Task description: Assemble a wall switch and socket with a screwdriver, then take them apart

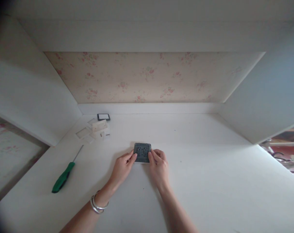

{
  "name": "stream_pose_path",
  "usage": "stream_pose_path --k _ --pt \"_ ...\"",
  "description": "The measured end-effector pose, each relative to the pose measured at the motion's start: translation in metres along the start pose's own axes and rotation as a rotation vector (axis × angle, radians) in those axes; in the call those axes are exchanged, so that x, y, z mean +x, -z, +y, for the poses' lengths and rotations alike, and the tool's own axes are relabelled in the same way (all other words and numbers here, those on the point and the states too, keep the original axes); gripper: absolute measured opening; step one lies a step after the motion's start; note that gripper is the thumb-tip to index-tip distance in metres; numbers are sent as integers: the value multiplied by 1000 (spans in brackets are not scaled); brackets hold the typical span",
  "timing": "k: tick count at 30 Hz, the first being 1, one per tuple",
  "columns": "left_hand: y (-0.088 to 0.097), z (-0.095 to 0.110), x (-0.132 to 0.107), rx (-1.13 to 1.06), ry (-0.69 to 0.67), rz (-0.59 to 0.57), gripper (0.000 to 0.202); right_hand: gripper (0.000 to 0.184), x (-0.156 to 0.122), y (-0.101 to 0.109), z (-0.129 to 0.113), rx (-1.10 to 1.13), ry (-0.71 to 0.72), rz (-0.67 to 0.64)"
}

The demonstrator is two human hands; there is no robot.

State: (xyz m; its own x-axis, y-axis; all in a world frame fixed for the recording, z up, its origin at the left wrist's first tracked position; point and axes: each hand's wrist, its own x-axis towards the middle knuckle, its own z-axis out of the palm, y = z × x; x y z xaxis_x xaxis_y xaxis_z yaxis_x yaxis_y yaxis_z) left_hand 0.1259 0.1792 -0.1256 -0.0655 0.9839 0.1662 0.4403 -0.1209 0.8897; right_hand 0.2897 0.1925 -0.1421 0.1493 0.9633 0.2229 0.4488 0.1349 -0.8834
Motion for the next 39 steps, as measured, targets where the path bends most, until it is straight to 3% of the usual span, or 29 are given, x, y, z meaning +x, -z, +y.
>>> stream_pose_path --k 18,26,31,39 --pt "2 -7 2 79 -48 -43 40 40 2 1 0 47 -50 -57" --pt "16 -10 1 -107 22 -318 60 36 1 1 4 32 -14 -60" --pt "14 -18 -1 -170 94 -339 65 35 1 2 4 32 -21 -60" --pt "16 -14 -1 -124 94 -324 65 36 0 3 0 33 -8 -56"
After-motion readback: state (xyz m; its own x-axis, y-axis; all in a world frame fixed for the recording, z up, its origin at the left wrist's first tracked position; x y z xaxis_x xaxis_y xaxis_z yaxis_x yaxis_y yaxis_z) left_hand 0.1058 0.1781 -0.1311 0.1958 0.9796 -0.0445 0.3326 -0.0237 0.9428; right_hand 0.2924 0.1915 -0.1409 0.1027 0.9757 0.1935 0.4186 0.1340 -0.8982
